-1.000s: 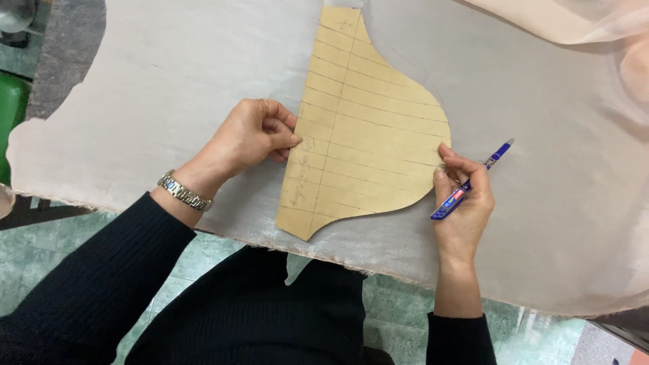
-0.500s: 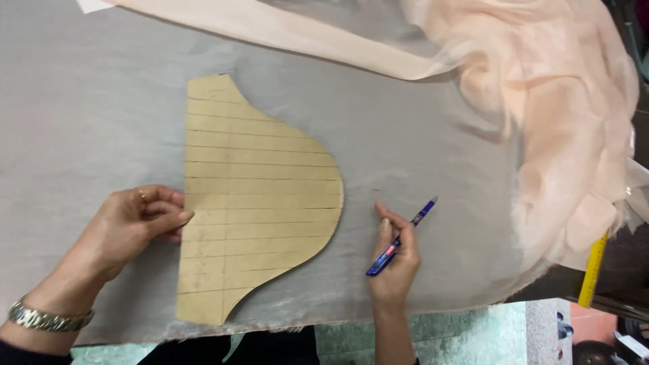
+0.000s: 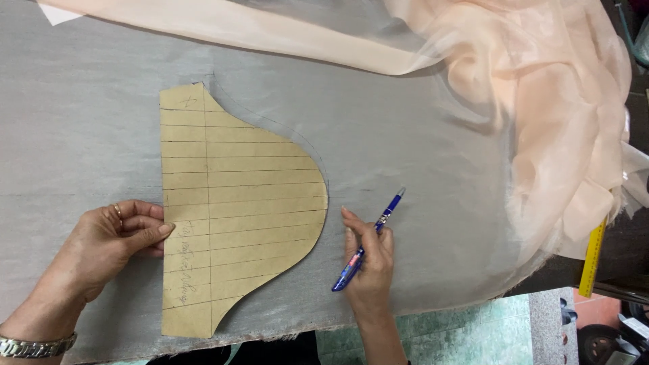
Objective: The person traces a paper pattern onto a large sheet of fabric using a blue pen. They then use a yellow ruler to draw straight lines on the fabric and reposition the pattern to trace another section.
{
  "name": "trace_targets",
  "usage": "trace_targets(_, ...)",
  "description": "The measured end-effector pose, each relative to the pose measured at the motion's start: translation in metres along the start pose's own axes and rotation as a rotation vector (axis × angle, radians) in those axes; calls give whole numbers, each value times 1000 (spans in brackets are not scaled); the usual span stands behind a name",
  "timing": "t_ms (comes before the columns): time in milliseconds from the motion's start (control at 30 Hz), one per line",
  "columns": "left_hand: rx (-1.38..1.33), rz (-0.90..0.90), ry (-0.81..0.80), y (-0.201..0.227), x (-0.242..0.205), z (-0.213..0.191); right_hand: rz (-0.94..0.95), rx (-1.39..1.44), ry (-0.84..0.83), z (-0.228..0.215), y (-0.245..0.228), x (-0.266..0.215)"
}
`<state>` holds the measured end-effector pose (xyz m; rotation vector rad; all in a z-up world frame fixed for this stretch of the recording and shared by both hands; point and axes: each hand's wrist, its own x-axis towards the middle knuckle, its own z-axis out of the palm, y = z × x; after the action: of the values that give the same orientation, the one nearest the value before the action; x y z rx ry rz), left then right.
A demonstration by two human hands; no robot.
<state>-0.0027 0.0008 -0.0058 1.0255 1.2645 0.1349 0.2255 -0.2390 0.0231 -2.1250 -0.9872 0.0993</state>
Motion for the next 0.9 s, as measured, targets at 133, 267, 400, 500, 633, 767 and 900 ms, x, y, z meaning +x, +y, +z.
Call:
trace_targets(133, 12, 5, -6, 2, -1, 0, -80, -50, -40, 5, 2, -1)
trace_targets(267, 8, 24, -11, -5, 4, -3, -115, -83, -94, 10, 4, -3)
trace_targets(400, 12, 8, 4, 1, 1, 0, -98, -101, -126, 14, 5, -4)
trace_targets(500, 14, -4, -6, 4, -1, 2, -121, -126, -132, 17, 6, -4)
trace_targets(633, 9, 4, -6, -2, 3, -3, -125, -121, -140, 18, 4, -3)
trace_targets(767, 30, 2, 21, 5, -3, -6, -123, -113, -121, 18, 2, -4)
trace_targets(900, 30, -13, 28, 5, -4, -2, -117, -121, -122, 18, 3, -5)
